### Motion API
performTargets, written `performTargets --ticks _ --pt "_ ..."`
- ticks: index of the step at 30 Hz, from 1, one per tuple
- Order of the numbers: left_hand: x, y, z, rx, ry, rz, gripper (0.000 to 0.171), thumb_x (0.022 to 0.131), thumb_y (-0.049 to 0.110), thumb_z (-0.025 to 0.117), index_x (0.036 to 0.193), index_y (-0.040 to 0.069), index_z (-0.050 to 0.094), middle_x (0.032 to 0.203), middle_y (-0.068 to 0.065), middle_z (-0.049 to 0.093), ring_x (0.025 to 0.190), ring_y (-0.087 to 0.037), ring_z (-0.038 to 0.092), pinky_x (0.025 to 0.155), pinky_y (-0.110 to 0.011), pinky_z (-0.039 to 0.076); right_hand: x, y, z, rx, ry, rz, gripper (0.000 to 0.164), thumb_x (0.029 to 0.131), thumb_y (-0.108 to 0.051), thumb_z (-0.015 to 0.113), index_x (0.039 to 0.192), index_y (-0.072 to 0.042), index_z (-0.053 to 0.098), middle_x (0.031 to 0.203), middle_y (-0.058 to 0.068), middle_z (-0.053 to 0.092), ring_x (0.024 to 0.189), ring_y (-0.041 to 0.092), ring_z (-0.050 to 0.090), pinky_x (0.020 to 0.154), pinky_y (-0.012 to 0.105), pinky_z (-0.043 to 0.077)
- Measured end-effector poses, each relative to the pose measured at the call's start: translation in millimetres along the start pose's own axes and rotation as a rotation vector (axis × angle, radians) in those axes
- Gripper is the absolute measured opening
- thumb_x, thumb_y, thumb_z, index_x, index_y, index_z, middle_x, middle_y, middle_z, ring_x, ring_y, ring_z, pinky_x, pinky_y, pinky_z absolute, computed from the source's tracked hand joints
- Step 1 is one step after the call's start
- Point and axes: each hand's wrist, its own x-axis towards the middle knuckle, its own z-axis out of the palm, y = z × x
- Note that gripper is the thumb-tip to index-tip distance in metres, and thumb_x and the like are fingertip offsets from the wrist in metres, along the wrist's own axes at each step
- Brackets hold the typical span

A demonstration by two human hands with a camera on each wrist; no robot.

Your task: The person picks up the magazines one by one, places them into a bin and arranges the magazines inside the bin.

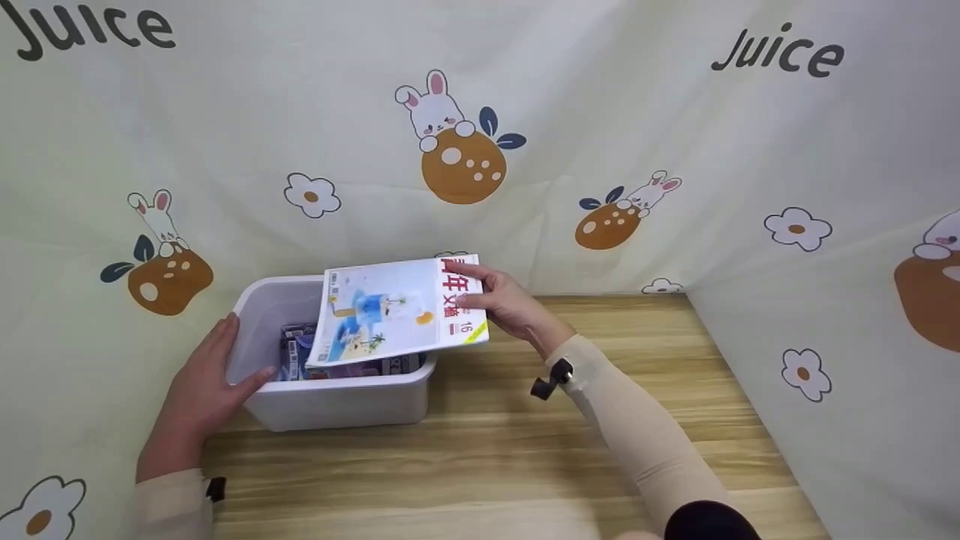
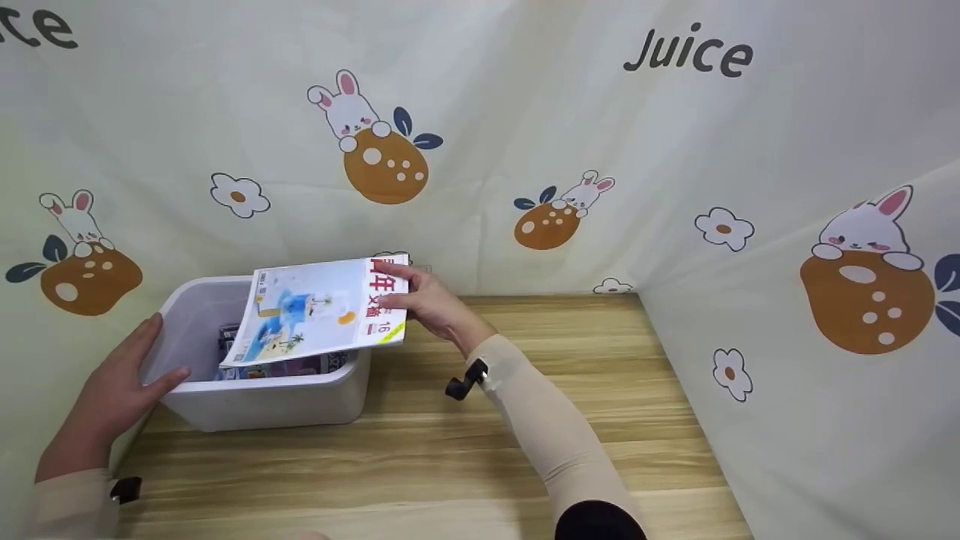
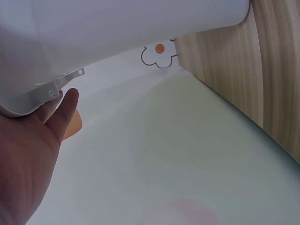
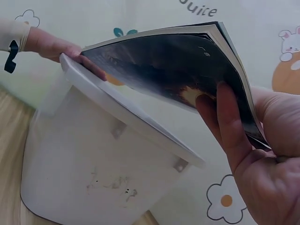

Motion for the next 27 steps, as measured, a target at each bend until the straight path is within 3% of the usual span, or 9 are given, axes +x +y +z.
performTargets --ticks 15,23,27 --pt "0.9 0.0 -1.8 0.005 -0.015 0.003 0.116 0.099 0.068 0.070 0.179 0.014 0.006 0.183 -0.025 0.011 0.164 -0.059 0.015 0.115 -0.090 0.022 23.6 4.8 25.7 -0.083 -0.020 0.056 0.069 0.098 0.000 0.081 0.161 -0.018 0.060 0.141 0.018 0.066 0.117 0.031 0.074 0.096 0.042 0.067" --pt "0.4 0.0 -3.9 0.000 -0.023 -0.002 0.116 0.099 0.068 0.070 0.180 0.016 0.005 0.183 -0.025 0.011 0.163 -0.060 0.015 0.112 -0.092 0.023 34.5 7.0 49.4 -0.201 -0.024 0.070 0.071 0.096 -0.007 0.086 0.161 -0.023 0.061 0.138 0.014 0.070 0.114 0.032 0.077 0.092 0.043 0.068" --pt "-1.6 -1.0 -3.7 -0.003 -0.020 -0.007 0.116 0.099 0.067 0.071 0.180 0.016 0.005 0.183 -0.024 0.011 0.164 -0.059 0.015 0.112 -0.092 0.023 39.1 10.2 64.1 -0.210 -0.014 0.062 0.073 0.095 -0.006 0.087 0.161 -0.023 0.061 0.137 0.013 0.070 0.114 0.031 0.077 0.093 0.042 0.068"
